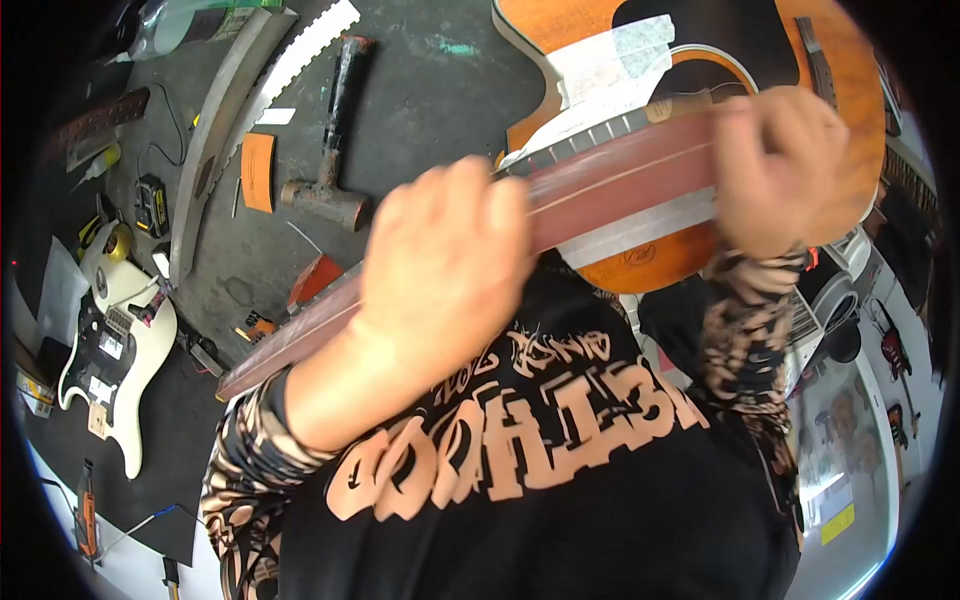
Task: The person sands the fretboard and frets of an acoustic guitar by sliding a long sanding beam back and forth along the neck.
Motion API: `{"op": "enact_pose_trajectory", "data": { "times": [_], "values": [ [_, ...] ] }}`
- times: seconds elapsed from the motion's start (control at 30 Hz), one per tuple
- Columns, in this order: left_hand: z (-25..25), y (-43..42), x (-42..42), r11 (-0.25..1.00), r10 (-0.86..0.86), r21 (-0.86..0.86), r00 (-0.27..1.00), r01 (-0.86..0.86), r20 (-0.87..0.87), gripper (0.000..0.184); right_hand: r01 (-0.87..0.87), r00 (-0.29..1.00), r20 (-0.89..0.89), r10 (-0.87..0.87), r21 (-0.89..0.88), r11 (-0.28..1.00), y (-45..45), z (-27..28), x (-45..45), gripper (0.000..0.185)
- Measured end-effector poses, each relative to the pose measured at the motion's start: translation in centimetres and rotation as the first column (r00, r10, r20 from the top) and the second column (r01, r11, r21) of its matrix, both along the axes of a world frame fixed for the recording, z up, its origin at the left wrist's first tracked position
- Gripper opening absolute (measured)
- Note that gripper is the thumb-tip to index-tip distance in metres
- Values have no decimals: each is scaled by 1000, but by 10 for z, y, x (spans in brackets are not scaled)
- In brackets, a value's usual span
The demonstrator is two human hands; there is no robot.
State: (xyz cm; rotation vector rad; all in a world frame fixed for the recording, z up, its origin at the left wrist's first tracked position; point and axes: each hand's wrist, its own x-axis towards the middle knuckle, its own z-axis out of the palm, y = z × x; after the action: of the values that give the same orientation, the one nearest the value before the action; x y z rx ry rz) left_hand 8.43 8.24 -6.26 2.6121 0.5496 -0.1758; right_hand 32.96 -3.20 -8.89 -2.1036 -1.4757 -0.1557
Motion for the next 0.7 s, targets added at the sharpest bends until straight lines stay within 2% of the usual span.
{"op": "enact_pose_trajectory", "data": {
  "times": [0.03, 0.1, 0.17, 0.23, 0.3, 0.33, 0.37, 0.43, 0.47, 0.53, 0.57, 0.6, 0.63, 0.67, 0.7],
  "values": [
    [-2, -1, 20, 1000, -19, -13, 999, 20, 26, 48, -23, 998, 66, 25, -38, 999, -6, -3, 25, 11],
    [-7, -3, 32, 1000, 10, 17, 997, -12, 79, 47, 3, 999, 42, -1, -46, 999, -10, -7, 38, 9],
    [-5, -3, 27, 1000, 6, 16, 998, -7, 60, 46, 29, 999, 27, -28, -43, 999, -9, -8, 33, 7],
    [-1, -3, 11, 1000, 15, 18, 999, -16, 49, 46, -17, 999, 45, 20, -54, 998, -5, -5, 17, 9],
    [0, 3, -28, 999, 41, 21, 999, -41, 17, 45, -13, 1000, 14, 13, 29, 999, 7, -5, -28, 15],
    [2, 6, -47, 999, 44, 27, 999, -44, -10, 45, -5, 999, 53, 0, 95, 995, 14, -11, -49, 15],
    [5, 9, -66, 998, 52, 30, 998, -50, -41, 46, -2, 999, 50, -2, 93, 996, 19, -13, -69, 15],
    [8, 12, -92, 998, 54, 21, 989, -52, -141, 45, 15, 999, -37, -12, 109, 994, 25, -11, -95, 15],
    [6, 14, -91, 999, 47, 21, 990, -45, -131, 45, 18, 999, -33, -15, 110, 994, 24, -8, -93, 15],
    [5, 12, -77, 999, 27, 23, 997, -25, -69, 46, -8, 996, -89, 5, -30, 1000, 18, -1, -78, 12],
    [1, 12, -57, 999, 12, 33, 1000, -11, -11, 47, -6, 996, -91, 4, -30, 1000, 14, 1, -60, 12],
    [0, 12, -31, 1000, -2, -24, 999, 1, -54, 46, -13, 999, -53, 10, -50, 999, 10, 1, -32, 12],
    [-3, 9, -2, 1000, 0, 3, 996, 0, 88, 44, -20, 1000, -19, 19, -74, 997, 5, 1, -5, 13],
    [-8, 8, 20, 1000, -9, -1, 993, 9, 118, 43, -34, 995, 85, 48, -156, 987, -2, 2, 24, 12],
    [-7, 7, 36, 998, -36, 49, 996, 32, 83, 27, -34, 979, 188, 81, -238, 971, -4, 4, 42, 12]
  ]
}}
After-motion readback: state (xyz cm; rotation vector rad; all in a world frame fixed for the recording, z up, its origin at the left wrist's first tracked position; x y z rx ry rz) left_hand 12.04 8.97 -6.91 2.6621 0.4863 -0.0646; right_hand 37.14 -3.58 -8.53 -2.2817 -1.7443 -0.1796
